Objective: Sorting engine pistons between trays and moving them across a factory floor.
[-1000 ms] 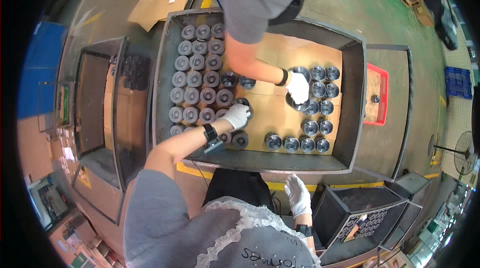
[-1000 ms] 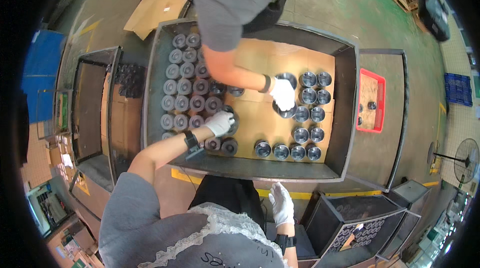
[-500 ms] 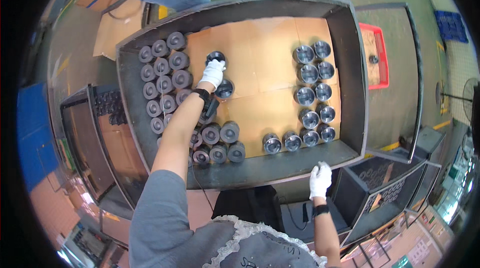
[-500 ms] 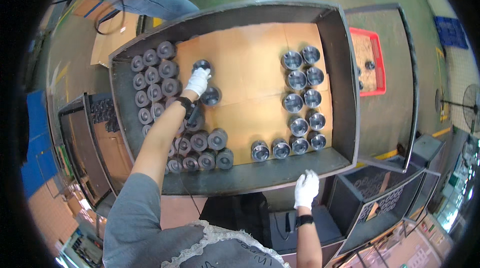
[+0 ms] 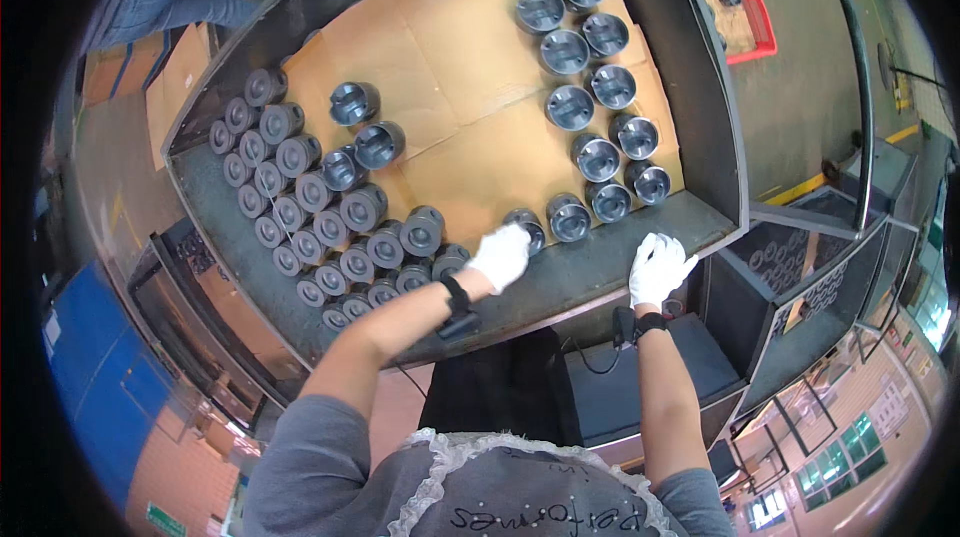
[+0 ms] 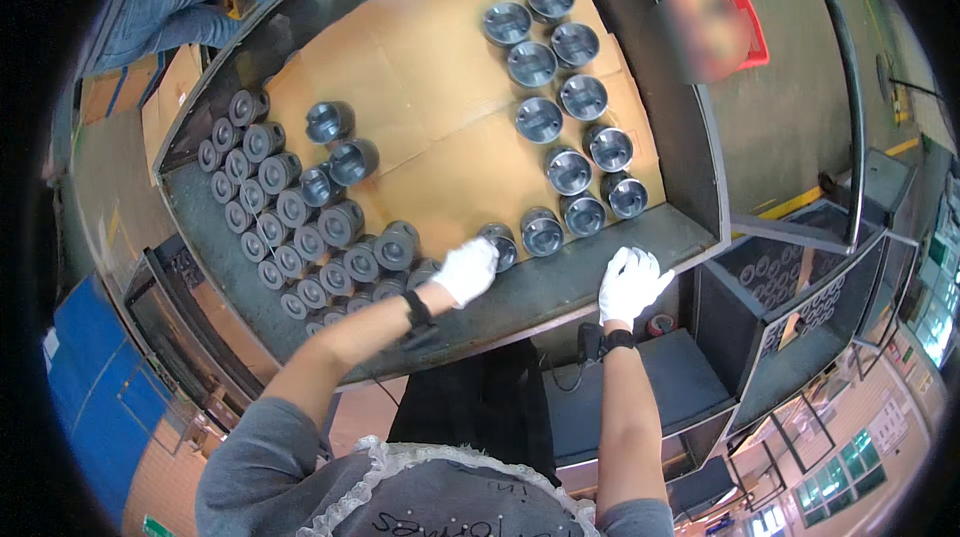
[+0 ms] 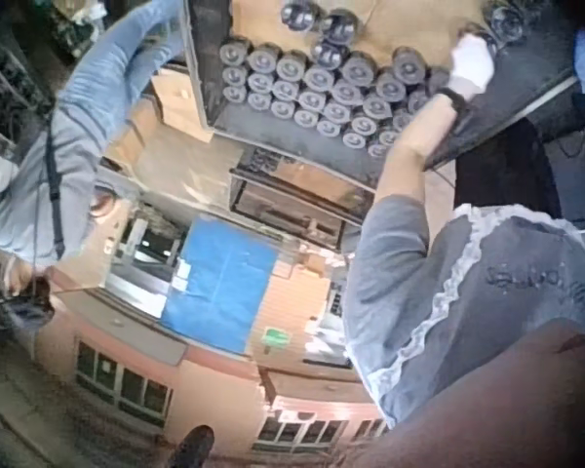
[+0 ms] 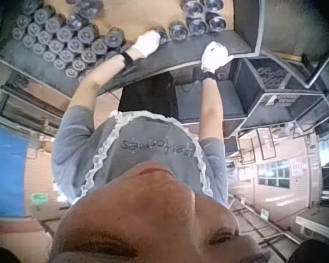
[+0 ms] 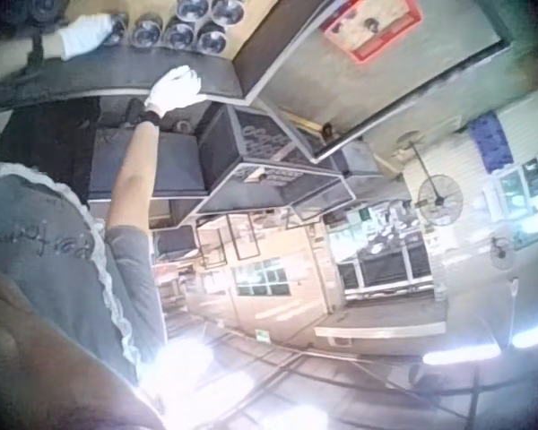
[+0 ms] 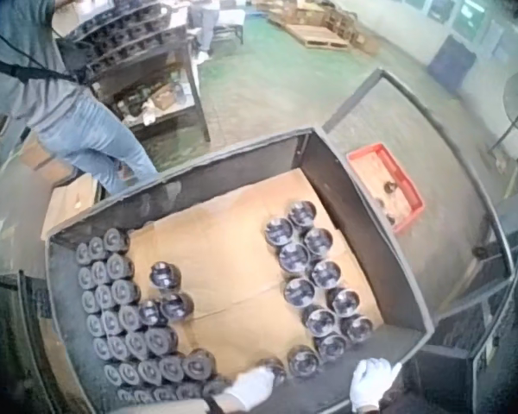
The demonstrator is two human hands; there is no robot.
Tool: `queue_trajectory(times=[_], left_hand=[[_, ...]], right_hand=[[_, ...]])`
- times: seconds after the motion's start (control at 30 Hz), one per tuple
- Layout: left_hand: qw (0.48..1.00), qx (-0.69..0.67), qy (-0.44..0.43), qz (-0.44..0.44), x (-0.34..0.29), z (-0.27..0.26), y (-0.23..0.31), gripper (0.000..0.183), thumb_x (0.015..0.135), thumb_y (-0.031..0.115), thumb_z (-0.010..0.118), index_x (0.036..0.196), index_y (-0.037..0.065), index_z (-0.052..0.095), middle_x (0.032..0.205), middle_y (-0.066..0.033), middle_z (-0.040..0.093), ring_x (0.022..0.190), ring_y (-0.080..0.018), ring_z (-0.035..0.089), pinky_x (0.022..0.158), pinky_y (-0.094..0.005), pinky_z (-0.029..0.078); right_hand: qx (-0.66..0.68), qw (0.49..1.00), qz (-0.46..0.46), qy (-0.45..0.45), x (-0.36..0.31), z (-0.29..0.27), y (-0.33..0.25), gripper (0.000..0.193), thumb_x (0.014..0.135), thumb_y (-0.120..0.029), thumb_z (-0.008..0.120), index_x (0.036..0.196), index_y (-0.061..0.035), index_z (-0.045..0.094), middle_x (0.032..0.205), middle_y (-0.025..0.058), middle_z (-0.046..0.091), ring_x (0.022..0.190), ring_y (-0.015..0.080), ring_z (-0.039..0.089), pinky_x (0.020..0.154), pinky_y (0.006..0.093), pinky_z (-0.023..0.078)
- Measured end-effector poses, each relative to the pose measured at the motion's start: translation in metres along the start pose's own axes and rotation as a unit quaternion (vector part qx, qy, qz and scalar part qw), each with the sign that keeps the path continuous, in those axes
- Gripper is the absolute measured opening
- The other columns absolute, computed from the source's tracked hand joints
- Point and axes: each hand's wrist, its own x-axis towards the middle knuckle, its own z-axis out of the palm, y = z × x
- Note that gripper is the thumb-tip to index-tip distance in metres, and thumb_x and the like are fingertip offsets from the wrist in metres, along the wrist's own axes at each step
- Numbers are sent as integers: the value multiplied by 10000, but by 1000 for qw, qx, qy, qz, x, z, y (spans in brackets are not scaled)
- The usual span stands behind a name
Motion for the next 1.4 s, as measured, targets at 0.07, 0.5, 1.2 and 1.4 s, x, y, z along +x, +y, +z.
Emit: queue_trajectory(times=[0.07, 0.5, 1.2, 1.4], left_hand=[[999, -24, 9, -47, -11, 45, 3, 238, 898, 135, 469, 1036, 9, 617, 919, -234, 647, 830, -402, 652, 717, -483, 546], [997, -7, 67, -45, 54, -12, 12, 145, 864, 96, 529, 907, 56, 662, 851, -191, 658, 792, -369, 644, 739, -446, 527], [955, 242, 42, -167, 121, 46, 64, 266, 924, 174, 500, 1031, 70, 719, 1193, -164, 540, 1160, -351, 483, 1050, -619, 275], [945, 315, 46, -70, 112, -5, 22, 240, 814, 221, 551, 785, 97, 754, 860, -156, 688, 895, -324, 611, 782, -463, 468]], right_hand=[[40, 999, -6, -5, 0, -6, -20, 181, 913, -249, 572, 964, -120, 688, 1095, 53, 683, 1103, 253, 593, 1098, 609, 264], [119, 993, 15, 2, 1, -11, 6, 135, 781, -223, 622, 910, -194, 645, 1024, 14, 649, 1104, 242, 556, 1114, 625, 229], [138, 989, 33, -41, 2, -13, 1, 164, 783, -250, 635, 925, -179, 678, 1040, 23, 659, 1131, 256, 547, 1120, 617, 229], [152, 987, 33, -37, 1, -12, 0, 162, 788, -232, 624, 930, -169, 670, 1039, 30, 657, 1136, 261, 543, 1126, 606, 230]])
